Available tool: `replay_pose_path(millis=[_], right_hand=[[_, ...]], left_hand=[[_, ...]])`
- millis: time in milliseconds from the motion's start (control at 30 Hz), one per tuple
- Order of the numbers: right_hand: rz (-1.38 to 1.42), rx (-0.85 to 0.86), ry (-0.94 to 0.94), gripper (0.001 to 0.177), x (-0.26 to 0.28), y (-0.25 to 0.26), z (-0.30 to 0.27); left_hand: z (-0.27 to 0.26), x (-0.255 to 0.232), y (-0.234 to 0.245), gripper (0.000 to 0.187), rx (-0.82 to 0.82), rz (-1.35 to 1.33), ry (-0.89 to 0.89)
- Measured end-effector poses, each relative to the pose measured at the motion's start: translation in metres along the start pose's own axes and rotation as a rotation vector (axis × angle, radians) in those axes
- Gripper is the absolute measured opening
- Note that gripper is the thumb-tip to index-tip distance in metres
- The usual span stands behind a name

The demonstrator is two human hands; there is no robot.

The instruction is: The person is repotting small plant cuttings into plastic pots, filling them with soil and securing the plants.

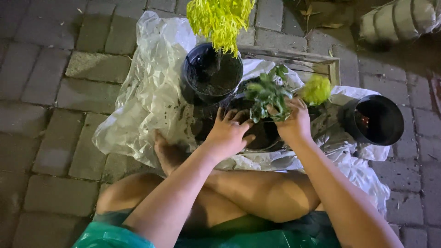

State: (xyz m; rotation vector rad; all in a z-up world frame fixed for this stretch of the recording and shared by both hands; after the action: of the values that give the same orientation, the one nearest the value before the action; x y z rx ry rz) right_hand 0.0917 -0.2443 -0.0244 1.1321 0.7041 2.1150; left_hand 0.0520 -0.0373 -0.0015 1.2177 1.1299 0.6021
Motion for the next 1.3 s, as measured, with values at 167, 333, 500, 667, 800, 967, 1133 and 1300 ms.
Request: replay_pose_path(millis=[167, 333, 500, 667, 800, 967, 1133, 1300], right_hand=[[-0.020, 0.039, 0.141, 0.022, 0.033, 0.009, 0.012], [-0.081, 0.026, -0.036, 0.037, -0.017, -0.013, -0.007], [-0.089, 0.041, -0.022, 0.036, -0.026, -0.019, -0.012], [-0.090, 0.039, 0.007, 0.035, -0.031, -0.026, -0.010], [-0.096, 0.048, 0.015, 0.034, -0.032, -0.027, -0.009], [-0.107, 0.070, 0.036, 0.033, -0.022, -0.030, -0.003], [-0.111, 0.081, 0.047, 0.032, -0.013, -0.026, 0.002], [-0.141, 0.092, 0.036, 0.032, -0.003, -0.020, 0.001]], left_hand=[[0.001, 0.007, -0.012, 0.052, 0.095, -0.053, 0.029], [0.000, 0.003, -0.004, 0.052, 0.077, -0.035, 0.041], [0.000, 0.009, -0.028, 0.047, -0.098, -0.047, -0.021], [-0.001, 0.010, -0.024, 0.049, -0.058, -0.044, -0.017], [-0.001, 0.008, -0.023, 0.049, -0.068, -0.010, -0.039], [-0.002, 0.009, -0.027, 0.042, -0.329, -0.046, -0.107], [-0.002, 0.007, -0.026, 0.039, -0.363, -0.038, -0.114], [-0.001, 0.003, -0.015, 0.042, -0.334, -0.026, -0.118]])
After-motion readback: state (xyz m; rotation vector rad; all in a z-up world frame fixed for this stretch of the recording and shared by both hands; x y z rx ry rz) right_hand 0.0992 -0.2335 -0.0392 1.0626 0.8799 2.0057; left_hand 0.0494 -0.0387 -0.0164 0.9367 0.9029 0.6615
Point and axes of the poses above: each hand's wrist, its own z-axis towards the middle knuckle, its own y-axis out of the back of the hand, x = y × z, the point moved 5 cm from there along z, towards the middle knuckle, and after that the axes turned 8 degrees about y, right-handed, at the moved point
